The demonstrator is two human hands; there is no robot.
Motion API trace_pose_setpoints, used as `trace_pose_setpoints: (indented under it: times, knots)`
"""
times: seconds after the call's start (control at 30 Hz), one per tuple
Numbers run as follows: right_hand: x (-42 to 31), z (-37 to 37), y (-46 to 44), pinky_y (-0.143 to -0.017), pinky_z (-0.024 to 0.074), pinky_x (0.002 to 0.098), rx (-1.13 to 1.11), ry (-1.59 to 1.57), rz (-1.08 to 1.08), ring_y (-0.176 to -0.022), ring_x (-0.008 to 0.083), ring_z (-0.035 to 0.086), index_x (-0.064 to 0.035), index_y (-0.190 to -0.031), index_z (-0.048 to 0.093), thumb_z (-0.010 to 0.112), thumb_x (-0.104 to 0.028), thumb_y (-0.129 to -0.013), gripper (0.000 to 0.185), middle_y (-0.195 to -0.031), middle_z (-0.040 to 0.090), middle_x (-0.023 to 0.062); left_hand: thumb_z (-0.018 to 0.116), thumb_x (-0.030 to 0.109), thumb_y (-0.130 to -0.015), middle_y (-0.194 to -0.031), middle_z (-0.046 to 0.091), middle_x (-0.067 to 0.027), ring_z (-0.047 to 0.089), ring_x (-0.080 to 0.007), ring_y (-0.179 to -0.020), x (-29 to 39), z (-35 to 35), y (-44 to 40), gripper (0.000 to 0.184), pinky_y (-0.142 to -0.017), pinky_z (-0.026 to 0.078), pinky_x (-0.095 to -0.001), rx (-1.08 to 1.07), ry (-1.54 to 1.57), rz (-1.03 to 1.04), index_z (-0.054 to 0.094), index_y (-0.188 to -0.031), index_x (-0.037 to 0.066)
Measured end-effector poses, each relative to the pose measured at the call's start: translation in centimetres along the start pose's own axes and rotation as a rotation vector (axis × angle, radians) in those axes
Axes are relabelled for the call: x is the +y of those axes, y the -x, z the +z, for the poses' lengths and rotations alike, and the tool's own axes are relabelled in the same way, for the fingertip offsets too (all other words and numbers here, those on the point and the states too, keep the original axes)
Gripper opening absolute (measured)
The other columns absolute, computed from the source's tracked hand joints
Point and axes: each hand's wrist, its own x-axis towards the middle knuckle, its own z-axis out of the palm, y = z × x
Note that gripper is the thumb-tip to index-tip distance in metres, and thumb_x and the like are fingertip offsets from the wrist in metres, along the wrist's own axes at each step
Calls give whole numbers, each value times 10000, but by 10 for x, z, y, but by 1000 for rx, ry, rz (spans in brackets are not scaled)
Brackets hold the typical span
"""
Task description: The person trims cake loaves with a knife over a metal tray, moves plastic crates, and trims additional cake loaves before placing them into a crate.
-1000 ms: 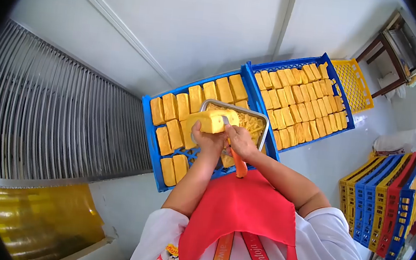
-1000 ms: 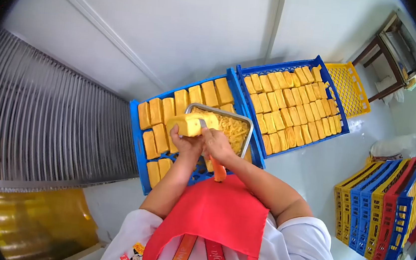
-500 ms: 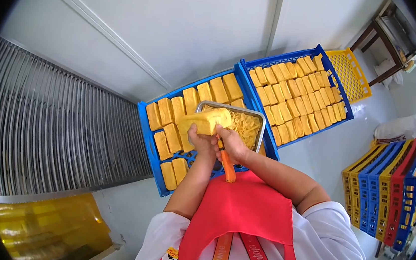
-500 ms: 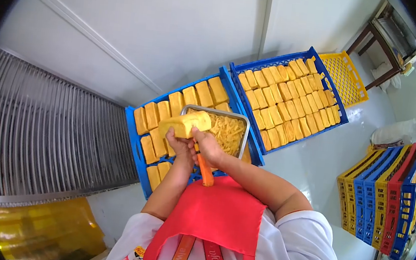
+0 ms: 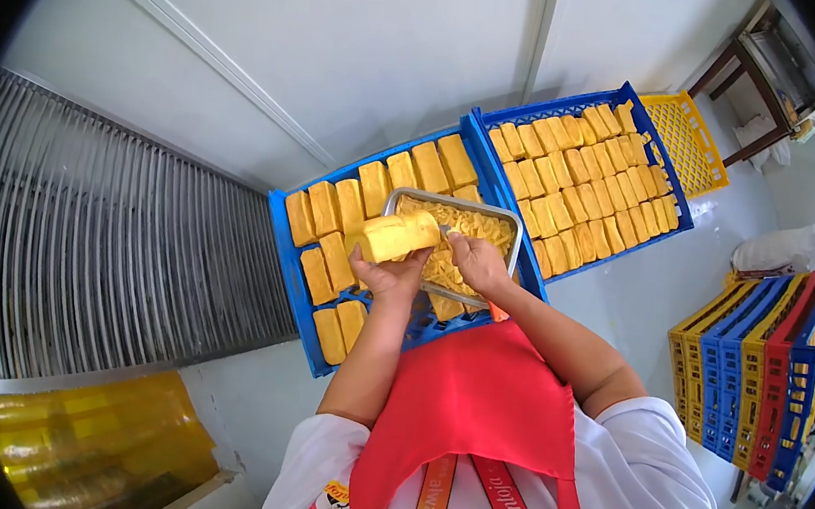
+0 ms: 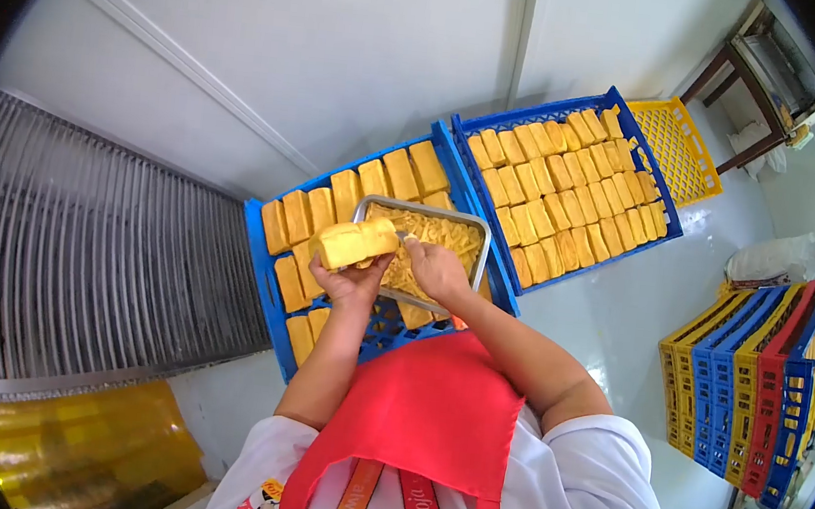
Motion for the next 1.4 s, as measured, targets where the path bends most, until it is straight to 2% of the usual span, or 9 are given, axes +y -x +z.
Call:
trace_pose_setpoints:
  times: [0.1,0.63,0.83,0.9,1.03,1.1,1.13,1.2,1.4]
  knots:
    - [-1,2,3,-873,466,535,88,154,-90,-949,473,618,22,-932,680,338,-498,-981,624,-936,657,303,549,603,-714,-1315,521,-177,498,-435,-1207,-2,-3,3,721,-962,418,-650,55,8,-4,562,-1237,107]
    - [3,7,8,-870,486,462,-31,-50,-129,-937,456,629,27,-952,702,375,-518,-982,636,-870,660,286,518,633,-735,-1237,584,-129,536,-357,-1159,-15,-10,11,715,-932,439,-556,-126,-81,-13,570,-1227,117]
    - [9,2,1,-589,489,508,-309,-397,212,-626,298,627,-32,-738,649,493,-549,-926,572,-615,598,165,503,619,-758,-1236,584,-118,539,-345,-1154,-13,-15,12,690,-941,435,-550,-113,-124,11,549,-1245,132]
    - [11,2,0,-360,386,383,-304,-676,233,-403,212,491,-70,-685,585,520,-557,-920,544,-599,556,110,498,616,-762,-1239,582,-116,542,-345,-1145,-10,-12,14,687,-944,434,-549,-83,-135,20,541,-1251,134]
    - [34,-8,-11,-471,469,426,-296,-628,397,-491,268,568,-33,-785,628,496,-554,-923,555,-664,606,167,554,539,-776,-1243,558,-118,537,-323,-1135,4,-16,12,655,-960,428,-538,-45,-201,-67,497,-1281,126]
    - [45,-9,-12,-664,519,434,49,350,-22,-649,343,634,1,-861,656,463,-556,-926,593,-748,652,214,605,483,-778,-1261,530,-125,527,-307,-1142,7,-23,7,669,-961,432,-524,-43,-255,-96,450,-1320,124]
    - [42,-12,-9,-810,498,428,80,345,57,-811,397,655,30,-882,670,426,-559,-937,640,-832,676,250,658,388,-764,-1280,491,-129,510,-290,-1159,7,-24,2,710,-966,435,-501,74,-449,47,374,-1359,122]
    - [35,-26,-6,-832,488,465,5,263,18,-882,429,641,37,-918,677,386,-561,-941,665,-878,669,277,770,158,-698,-1316,394,-143,464,-267,-1195,9,-24,-4,965,-983,437,-422,134,-607,215,156,-1440,97]
    - [-6,-35,17,-782,494,515,26,280,-281,-864,448,640,-1,-900,687,418,-472,-963,546,-859,667,276,810,162,-653,-1337,341,-189,450,-294,-1208,5,-24,-3,1052,-1008,427,-393,137,-965,418,151,-1464,41]
